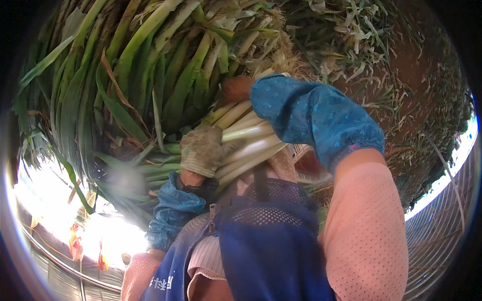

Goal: Sorting and trimming a large pile of green onions or leeks in an agricultural setting.

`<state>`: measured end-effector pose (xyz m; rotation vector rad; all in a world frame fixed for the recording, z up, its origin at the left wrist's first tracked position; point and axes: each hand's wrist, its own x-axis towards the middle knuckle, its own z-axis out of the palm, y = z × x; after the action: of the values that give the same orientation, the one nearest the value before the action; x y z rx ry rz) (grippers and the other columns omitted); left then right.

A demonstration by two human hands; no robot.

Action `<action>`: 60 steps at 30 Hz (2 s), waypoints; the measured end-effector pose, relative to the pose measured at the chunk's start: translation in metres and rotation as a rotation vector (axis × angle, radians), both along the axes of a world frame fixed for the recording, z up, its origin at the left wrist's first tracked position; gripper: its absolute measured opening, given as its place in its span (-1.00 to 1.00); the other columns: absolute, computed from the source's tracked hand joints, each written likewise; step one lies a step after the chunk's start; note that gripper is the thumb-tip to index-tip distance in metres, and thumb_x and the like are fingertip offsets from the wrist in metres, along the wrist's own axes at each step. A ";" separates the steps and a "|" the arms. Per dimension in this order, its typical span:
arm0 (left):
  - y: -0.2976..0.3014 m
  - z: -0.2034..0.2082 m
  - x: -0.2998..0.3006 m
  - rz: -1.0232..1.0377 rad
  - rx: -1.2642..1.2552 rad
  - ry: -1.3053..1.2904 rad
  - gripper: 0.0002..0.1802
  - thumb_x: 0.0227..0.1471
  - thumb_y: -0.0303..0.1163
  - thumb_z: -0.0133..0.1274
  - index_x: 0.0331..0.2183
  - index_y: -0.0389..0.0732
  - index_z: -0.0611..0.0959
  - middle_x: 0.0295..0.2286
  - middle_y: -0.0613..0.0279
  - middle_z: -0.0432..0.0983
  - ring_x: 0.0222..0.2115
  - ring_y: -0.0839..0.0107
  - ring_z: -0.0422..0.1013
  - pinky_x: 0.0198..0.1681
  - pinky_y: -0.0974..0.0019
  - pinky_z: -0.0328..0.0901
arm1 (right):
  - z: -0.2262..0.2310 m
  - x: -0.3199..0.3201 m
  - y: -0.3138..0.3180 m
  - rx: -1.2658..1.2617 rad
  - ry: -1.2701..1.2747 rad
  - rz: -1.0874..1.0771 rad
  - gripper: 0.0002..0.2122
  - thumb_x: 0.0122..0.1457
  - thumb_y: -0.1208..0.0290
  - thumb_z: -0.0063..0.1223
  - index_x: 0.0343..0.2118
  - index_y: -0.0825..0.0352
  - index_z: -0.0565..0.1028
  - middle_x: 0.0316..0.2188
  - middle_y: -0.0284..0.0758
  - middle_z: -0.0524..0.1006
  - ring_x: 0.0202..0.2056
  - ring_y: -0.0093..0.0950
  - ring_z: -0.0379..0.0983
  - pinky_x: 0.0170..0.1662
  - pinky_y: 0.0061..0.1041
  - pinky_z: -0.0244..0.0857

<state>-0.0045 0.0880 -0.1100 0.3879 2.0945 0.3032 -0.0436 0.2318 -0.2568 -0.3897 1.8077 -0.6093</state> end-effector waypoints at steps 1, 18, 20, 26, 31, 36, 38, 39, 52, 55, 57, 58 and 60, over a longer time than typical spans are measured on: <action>0.000 0.001 0.000 0.008 -0.018 -0.014 -0.33 -0.24 0.27 -0.07 -0.58 -0.26 0.55 -0.53 -0.02 0.46 -0.45 0.06 0.41 -0.38 0.07 0.26 | 0.004 0.001 -0.001 -0.003 0.002 -0.003 -0.49 -0.11 -0.11 -0.02 -0.38 0.35 0.54 -0.38 -0.14 0.50 -0.27 -0.22 0.41 -0.21 -0.26 0.26; 0.005 -0.007 0.011 -0.023 0.122 0.165 -0.28 -0.26 0.32 -0.08 -0.55 -0.27 0.55 -0.58 0.00 0.44 -0.48 0.08 0.41 -0.40 0.09 0.27 | -0.004 -0.066 0.320 -0.494 0.491 -0.419 -0.64 0.09 0.08 -0.10 -0.19 0.26 0.43 -0.23 -0.21 0.41 -0.11 -0.33 0.31 0.00 -0.31 0.19; -0.006 -0.007 0.011 -0.010 0.083 0.129 -0.26 -0.26 0.33 -0.09 -0.53 -0.28 0.56 -0.58 -0.01 0.44 -0.48 0.09 0.41 -0.39 0.10 0.28 | 0.077 -0.082 0.404 -0.009 0.613 -0.731 -0.63 0.12 0.07 -0.18 -0.14 0.24 0.41 -0.19 -0.16 0.39 -0.12 -0.25 0.31 -0.05 -0.29 0.20; -0.001 -0.010 0.014 -0.047 0.049 0.121 -0.24 -0.24 0.35 -0.13 -0.52 -0.29 0.55 -0.57 -0.02 0.44 -0.48 0.08 0.41 -0.38 0.09 0.28 | 0.095 -0.062 0.403 0.973 0.978 0.279 -0.60 0.10 0.06 -0.13 -0.20 0.35 0.36 -0.26 -0.09 0.39 -0.26 -0.20 0.38 -0.29 -0.19 0.29; 0.000 -0.006 0.008 -0.044 0.034 0.111 -0.25 -0.25 0.34 -0.12 -0.52 -0.28 0.55 -0.57 -0.01 0.44 -0.49 0.07 0.41 -0.39 0.09 0.27 | -0.007 -0.044 0.125 0.441 0.032 -0.251 -0.56 0.01 -0.05 -0.05 -0.18 0.19 0.43 -0.34 -0.22 0.46 -0.26 -0.36 0.40 -0.21 -0.30 0.28; 0.007 0.016 -0.017 -0.045 -0.032 -0.097 -0.30 -0.18 0.27 -0.12 -0.44 -0.28 0.55 -0.51 -0.04 0.46 -0.42 0.07 0.41 -0.32 0.11 0.26 | -0.022 0.011 0.070 0.144 0.253 0.004 -0.75 0.02 0.17 -0.11 -0.40 0.23 0.51 -0.43 -0.19 0.49 -0.35 -0.23 0.43 -0.28 -0.29 0.30; 0.002 0.015 -0.020 -0.056 -0.140 -0.285 -0.32 -0.11 0.21 -0.13 -0.35 -0.30 0.55 -0.44 -0.07 0.49 -0.35 0.09 0.42 -0.23 0.15 0.25 | -0.002 0.021 0.070 0.069 0.289 0.093 -0.74 -0.04 0.21 -0.09 -0.40 0.29 0.49 -0.45 -0.21 0.50 -0.40 -0.22 0.43 -0.34 -0.29 0.30; 0.009 -0.015 -0.002 0.098 0.034 -0.102 -0.33 -0.14 0.22 -0.11 -0.36 -0.28 0.55 -0.49 -0.05 0.47 -0.39 0.04 0.41 -0.27 0.13 0.26 | 0.012 0.048 0.094 0.097 0.398 0.004 -0.79 -0.06 0.28 -0.09 -0.45 0.31 0.47 -0.50 -0.22 0.48 -0.43 -0.24 0.42 -0.36 -0.32 0.30; 0.008 -0.146 -0.024 0.231 0.178 -1.028 -0.31 -0.07 0.14 -0.13 -0.14 -0.31 0.46 -0.23 0.04 0.44 -0.23 0.19 0.34 -0.13 0.27 0.18 | 0.059 0.062 0.089 -0.126 0.761 -0.138 -0.86 -0.13 0.41 -0.07 -0.47 0.31 0.36 -0.58 -0.31 0.39 -0.48 -0.36 0.37 -0.37 -0.45 0.28; 0.004 -0.163 -0.022 0.296 0.216 -1.067 -0.31 -0.07 0.14 -0.13 -0.14 -0.31 0.46 -0.23 0.04 0.44 -0.23 0.19 0.35 -0.13 0.27 0.18 | 0.056 0.060 0.093 -0.151 0.763 -0.155 -0.90 -0.12 0.40 -0.07 -0.53 0.30 0.38 -0.61 -0.29 0.40 -0.50 -0.35 0.38 -0.43 -0.40 0.27; 0.004 -0.157 -0.024 0.289 0.207 -1.020 -0.31 -0.07 0.14 -0.13 -0.14 -0.31 0.46 -0.23 0.04 0.44 -0.23 0.19 0.35 -0.13 0.27 0.18 | 0.060 0.054 0.091 -0.143 0.727 -0.095 -0.91 -0.11 0.40 -0.08 -0.57 0.31 0.39 -0.62 -0.27 0.41 -0.53 -0.34 0.39 -0.46 -0.38 0.27; 0.010 -0.159 -0.029 0.276 0.216 -0.989 -0.31 -0.06 0.14 -0.13 -0.14 -0.31 0.46 -0.23 0.04 0.44 -0.23 0.19 0.35 -0.13 0.27 0.18 | 0.054 0.044 0.093 -0.097 0.646 -0.034 -0.89 -0.10 0.40 -0.08 -0.60 0.32 0.42 -0.61 -0.25 0.43 -0.53 -0.32 0.41 -0.47 -0.36 0.29; 0.008 -0.159 -0.024 0.282 0.220 -0.969 -0.31 -0.06 0.14 -0.14 -0.14 -0.31 0.46 -0.23 0.04 0.44 -0.23 0.19 0.35 -0.13 0.27 0.18 | 0.034 0.026 0.092 -0.054 0.561 0.026 -0.87 -0.09 0.41 -0.08 -0.63 0.33 0.44 -0.61 -0.22 0.46 -0.53 -0.30 0.43 -0.48 -0.33 0.30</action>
<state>-0.0283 0.0957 -0.2685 0.0320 1.1536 0.7257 -0.0173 0.3239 -0.2229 -0.6690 2.3163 -0.5664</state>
